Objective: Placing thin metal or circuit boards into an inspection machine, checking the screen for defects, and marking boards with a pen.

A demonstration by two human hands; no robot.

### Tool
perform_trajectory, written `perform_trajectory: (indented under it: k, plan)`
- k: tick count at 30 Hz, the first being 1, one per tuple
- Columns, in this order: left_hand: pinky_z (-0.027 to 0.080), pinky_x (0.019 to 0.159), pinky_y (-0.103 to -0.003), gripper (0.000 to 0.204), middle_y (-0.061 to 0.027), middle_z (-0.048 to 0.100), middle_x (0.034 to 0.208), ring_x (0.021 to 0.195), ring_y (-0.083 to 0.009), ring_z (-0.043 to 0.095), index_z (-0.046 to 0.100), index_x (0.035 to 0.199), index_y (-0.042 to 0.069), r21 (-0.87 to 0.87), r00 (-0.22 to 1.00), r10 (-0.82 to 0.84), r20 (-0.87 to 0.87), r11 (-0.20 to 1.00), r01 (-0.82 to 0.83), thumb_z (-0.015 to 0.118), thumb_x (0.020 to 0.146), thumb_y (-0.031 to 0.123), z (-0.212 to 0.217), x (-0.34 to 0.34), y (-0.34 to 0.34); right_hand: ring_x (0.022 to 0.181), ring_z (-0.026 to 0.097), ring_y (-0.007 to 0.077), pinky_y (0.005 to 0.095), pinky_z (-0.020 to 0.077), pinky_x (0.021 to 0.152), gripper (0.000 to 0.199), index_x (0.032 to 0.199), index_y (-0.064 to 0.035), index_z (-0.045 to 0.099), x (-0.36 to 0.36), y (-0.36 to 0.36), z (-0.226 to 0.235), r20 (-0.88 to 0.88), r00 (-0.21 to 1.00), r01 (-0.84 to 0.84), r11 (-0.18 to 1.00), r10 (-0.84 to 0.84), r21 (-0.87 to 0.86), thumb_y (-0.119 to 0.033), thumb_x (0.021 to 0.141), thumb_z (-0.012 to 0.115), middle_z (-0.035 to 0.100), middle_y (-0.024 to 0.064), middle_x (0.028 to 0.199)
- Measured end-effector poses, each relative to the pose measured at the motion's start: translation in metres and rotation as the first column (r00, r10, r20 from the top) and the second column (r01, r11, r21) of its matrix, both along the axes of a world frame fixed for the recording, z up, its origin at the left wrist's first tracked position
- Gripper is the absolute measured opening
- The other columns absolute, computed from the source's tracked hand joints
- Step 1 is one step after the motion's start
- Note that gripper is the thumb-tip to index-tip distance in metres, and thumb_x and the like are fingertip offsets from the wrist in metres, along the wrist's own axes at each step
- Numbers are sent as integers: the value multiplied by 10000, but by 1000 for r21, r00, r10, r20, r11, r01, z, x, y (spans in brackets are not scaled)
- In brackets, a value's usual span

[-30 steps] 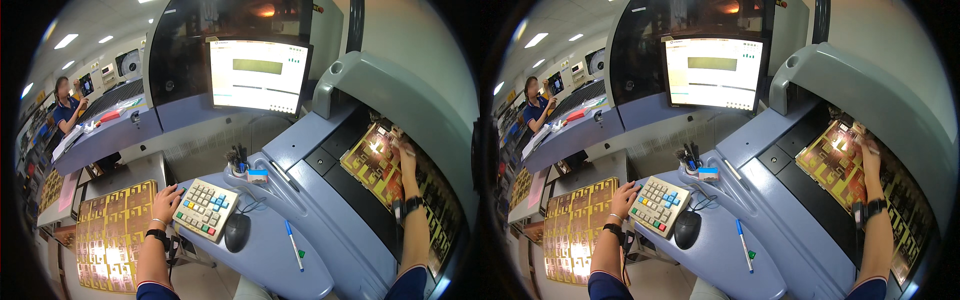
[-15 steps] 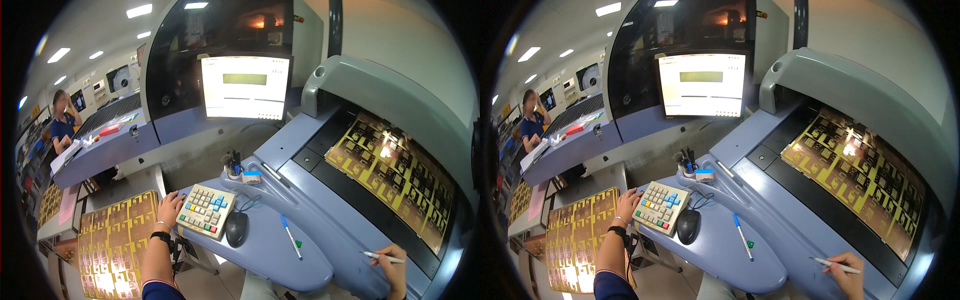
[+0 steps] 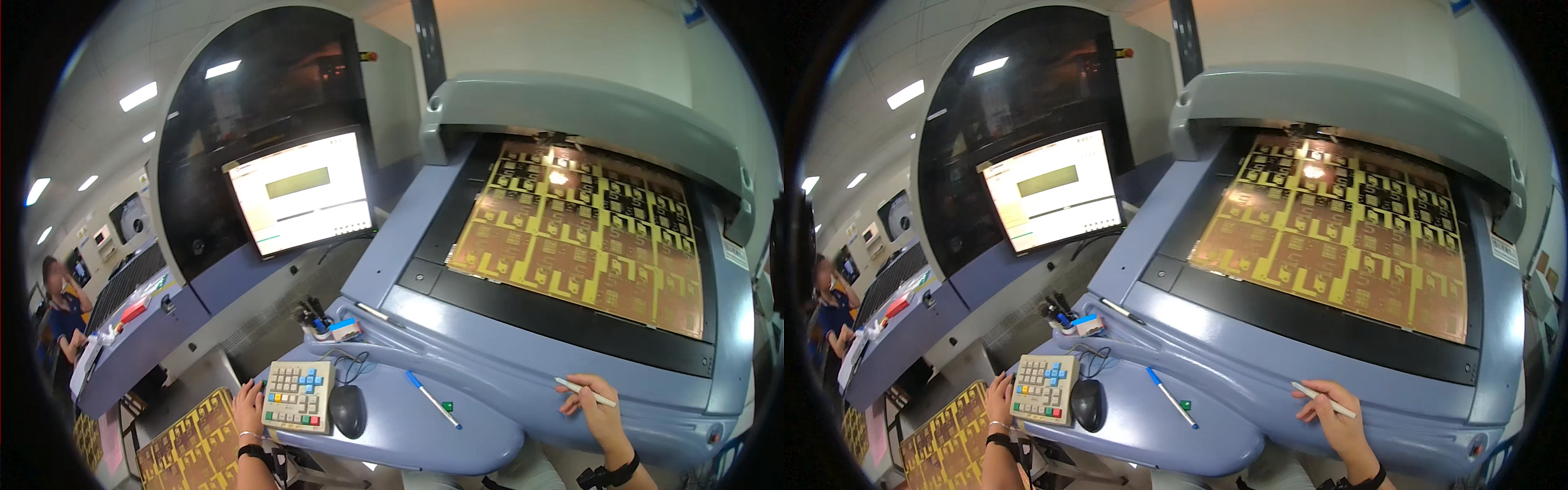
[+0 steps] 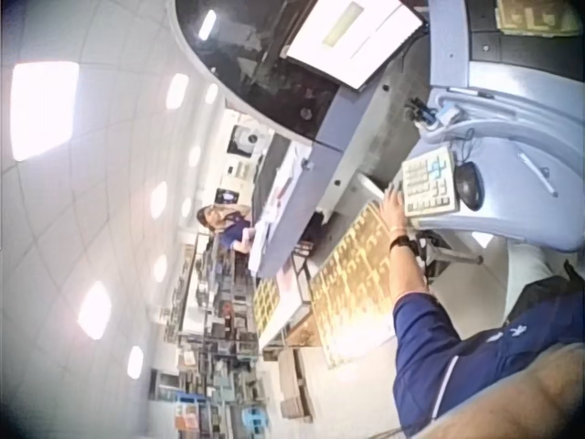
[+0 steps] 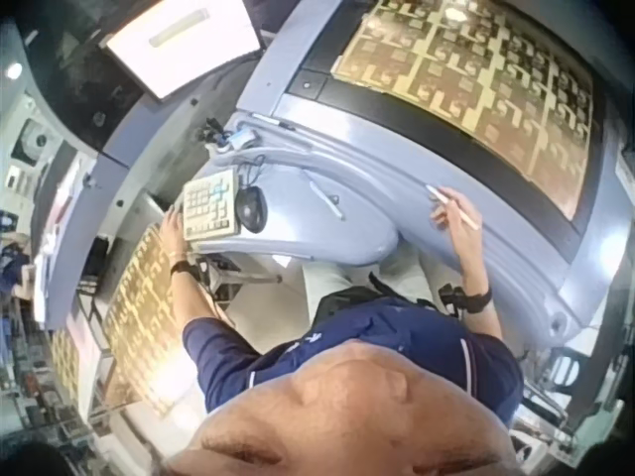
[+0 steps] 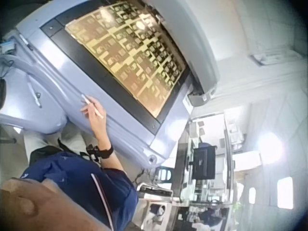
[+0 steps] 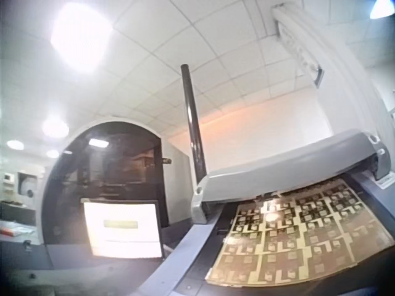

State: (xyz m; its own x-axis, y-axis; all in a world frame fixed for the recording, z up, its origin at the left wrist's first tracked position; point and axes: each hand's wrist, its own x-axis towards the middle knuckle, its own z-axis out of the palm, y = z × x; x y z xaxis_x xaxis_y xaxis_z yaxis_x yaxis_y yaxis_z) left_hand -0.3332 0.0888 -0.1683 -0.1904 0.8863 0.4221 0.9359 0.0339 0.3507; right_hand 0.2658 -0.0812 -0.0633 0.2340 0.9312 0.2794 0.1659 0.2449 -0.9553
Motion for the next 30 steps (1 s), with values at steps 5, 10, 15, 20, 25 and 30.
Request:
perform_trajectory:
  k: [5,10,15,20,25,30]
  plan:
    - [280,1045,-439,289,-41,535,1287,1228,-260,446,626,1155,186,23,999,-38,11,999,38,511,895,238,-3,4,9,678,642,172,252,508,606,328,1158,43,524,-4,4,-12,37,999,36,999,-36,7,-204,964,432,643,208,1003]
    - [310,1033,-401,293,-51,547,1271,1195,-265,470,627,1164,183,51,1000,-16,-24,999,17,513,898,232,0,3,2,670,652,187,254,504,585,336,1149,42,526,2,22,-25,228,963,98,977,-141,189,-223,961,441,644,204,1006]
    - [308,1028,-400,294,-47,542,1280,1202,-265,466,624,1166,188,46,1000,-11,-13,999,11,511,899,232,-1,3,2,679,660,192,255,496,587,304,1123,24,544,3,31,-25,332,929,108,976,-166,187,-215,952,462,652,180,1005]
    - [266,1060,-437,289,-13,525,1306,1257,-224,426,620,1165,224,8,1000,14,3,1000,-14,509,901,258,2,2,0,678,658,190,259,494,603,274,1080,29,567,-1,29,-23,368,916,107,981,-161,165,-192,948,473,654,169,986]
    - [260,1065,-448,293,-10,520,1312,1264,-225,420,616,1172,228,-3,1000,22,11,1000,-22,507,903,263,-1,2,1,688,651,186,263,498,614,244,1066,31,574,-5,30,-20,380,912,98,981,-157,170,-149,941,465,646,170,985]
    - [270,1058,-452,293,-17,525,1308,1259,-239,424,622,1167,217,4,1000,-9,22,1000,8,513,898,258,-2,8,10,697,645,176,266,510,625,228,1065,28,578,-2,31,-2,262,954,125,987,-147,100,-79,923,435,644,163,991]
